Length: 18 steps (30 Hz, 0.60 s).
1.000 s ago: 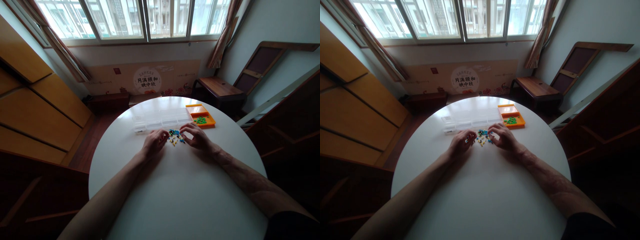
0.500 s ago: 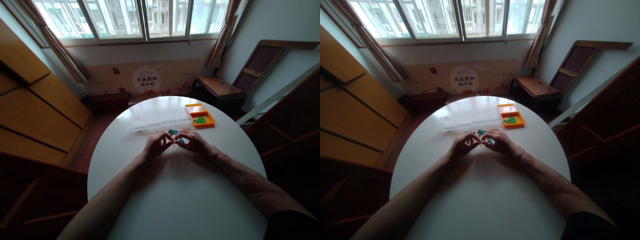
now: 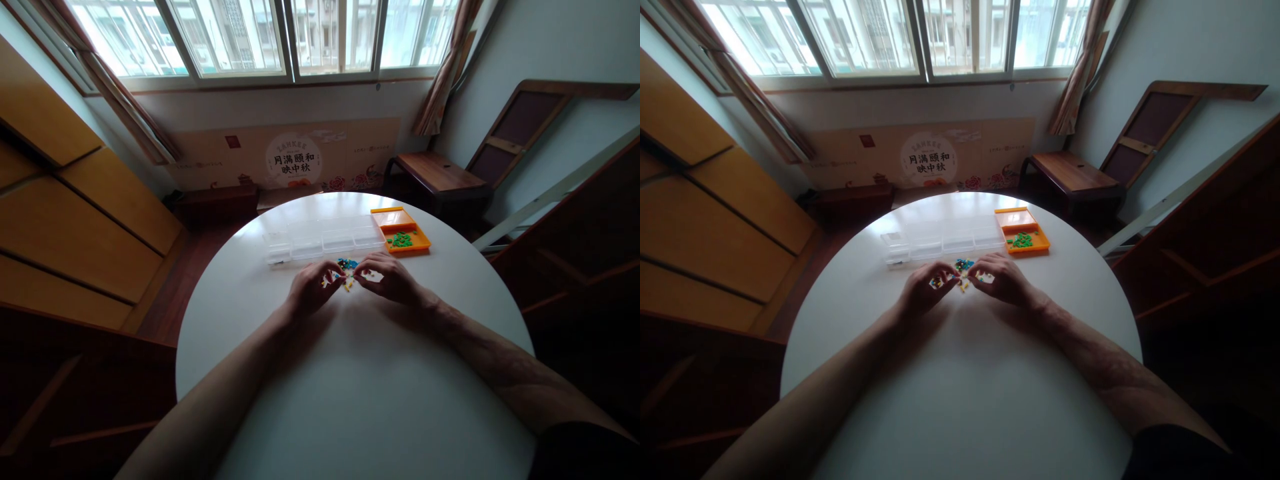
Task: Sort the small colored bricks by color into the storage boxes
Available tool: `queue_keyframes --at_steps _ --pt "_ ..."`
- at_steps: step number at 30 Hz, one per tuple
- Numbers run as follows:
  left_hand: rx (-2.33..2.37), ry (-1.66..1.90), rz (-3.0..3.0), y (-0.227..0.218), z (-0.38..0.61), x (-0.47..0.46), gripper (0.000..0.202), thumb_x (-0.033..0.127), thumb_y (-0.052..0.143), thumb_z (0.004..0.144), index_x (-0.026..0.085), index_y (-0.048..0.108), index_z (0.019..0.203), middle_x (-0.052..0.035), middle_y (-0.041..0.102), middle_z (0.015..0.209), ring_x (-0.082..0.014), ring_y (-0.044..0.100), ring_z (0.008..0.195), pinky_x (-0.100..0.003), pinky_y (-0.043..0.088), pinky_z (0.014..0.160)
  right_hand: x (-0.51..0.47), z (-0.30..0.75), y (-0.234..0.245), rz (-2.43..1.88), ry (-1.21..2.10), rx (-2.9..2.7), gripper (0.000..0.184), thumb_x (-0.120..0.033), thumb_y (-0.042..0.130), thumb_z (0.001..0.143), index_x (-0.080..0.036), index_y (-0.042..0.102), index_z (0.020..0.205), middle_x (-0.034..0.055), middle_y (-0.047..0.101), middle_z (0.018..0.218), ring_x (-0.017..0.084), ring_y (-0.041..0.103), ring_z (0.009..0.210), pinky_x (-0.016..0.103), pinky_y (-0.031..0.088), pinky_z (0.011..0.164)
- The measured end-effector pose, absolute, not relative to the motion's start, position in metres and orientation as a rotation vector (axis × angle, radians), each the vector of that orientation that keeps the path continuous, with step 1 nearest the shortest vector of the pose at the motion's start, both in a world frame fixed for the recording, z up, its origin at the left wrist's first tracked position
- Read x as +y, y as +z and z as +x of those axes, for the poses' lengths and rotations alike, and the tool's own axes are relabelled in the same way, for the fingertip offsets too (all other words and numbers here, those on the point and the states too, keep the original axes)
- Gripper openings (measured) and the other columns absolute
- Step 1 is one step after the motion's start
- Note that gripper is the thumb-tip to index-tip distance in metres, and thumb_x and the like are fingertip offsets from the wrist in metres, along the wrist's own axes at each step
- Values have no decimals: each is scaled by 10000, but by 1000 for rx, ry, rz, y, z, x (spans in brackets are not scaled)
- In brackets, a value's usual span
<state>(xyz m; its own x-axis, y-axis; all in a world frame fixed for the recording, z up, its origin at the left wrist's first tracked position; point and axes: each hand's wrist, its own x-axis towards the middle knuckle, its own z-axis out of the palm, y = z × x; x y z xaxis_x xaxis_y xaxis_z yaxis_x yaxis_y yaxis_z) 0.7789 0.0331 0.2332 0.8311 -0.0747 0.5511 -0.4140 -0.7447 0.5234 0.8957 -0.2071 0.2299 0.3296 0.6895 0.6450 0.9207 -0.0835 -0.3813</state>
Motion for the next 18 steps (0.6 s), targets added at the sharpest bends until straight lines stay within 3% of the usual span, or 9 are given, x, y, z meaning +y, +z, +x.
queue_keyframes --at_steps 5,10,14,18 --pt "-319 676 2507 234 780 43 115 292 688 1039 243 735 1132 -62 771 1175 -223 729 998 -381 586 946 -223 921 231 -1979 -598 -908 145 -367 721 1019 -255 764 936 67 792 927 301 712 918 492 577 921" --pt "-387 600 2648 231 780 45 260 322 651 1061 255 742 1295 -85 745 1319 -287 680 1188 -460 553 1056 -245 954 218 -2075 -672 -409 211 -433 722 958 -235 795 946 97 815 967 338 689 988 543 565 988" --pt "-434 535 2708 229 780 44 355 346 649 1064 270 720 1404 -94 717 1407 -309 652 1239 -502 519 1111 -247 961 210 -2088 -611 -310 221 -430 707 929 -230 784 983 105 811 1028 346 675 1021 560 555 1009" --pt "-434 547 2722 231 781 43 307 325 641 1064 278 745 1349 -79 737 1379 -300 648 1241 -503 504 1110 -237 950 211 -2044 -577 -405 203 -420 673 949 -234 751 971 103 797 1018 337 672 1036 541 565 984"
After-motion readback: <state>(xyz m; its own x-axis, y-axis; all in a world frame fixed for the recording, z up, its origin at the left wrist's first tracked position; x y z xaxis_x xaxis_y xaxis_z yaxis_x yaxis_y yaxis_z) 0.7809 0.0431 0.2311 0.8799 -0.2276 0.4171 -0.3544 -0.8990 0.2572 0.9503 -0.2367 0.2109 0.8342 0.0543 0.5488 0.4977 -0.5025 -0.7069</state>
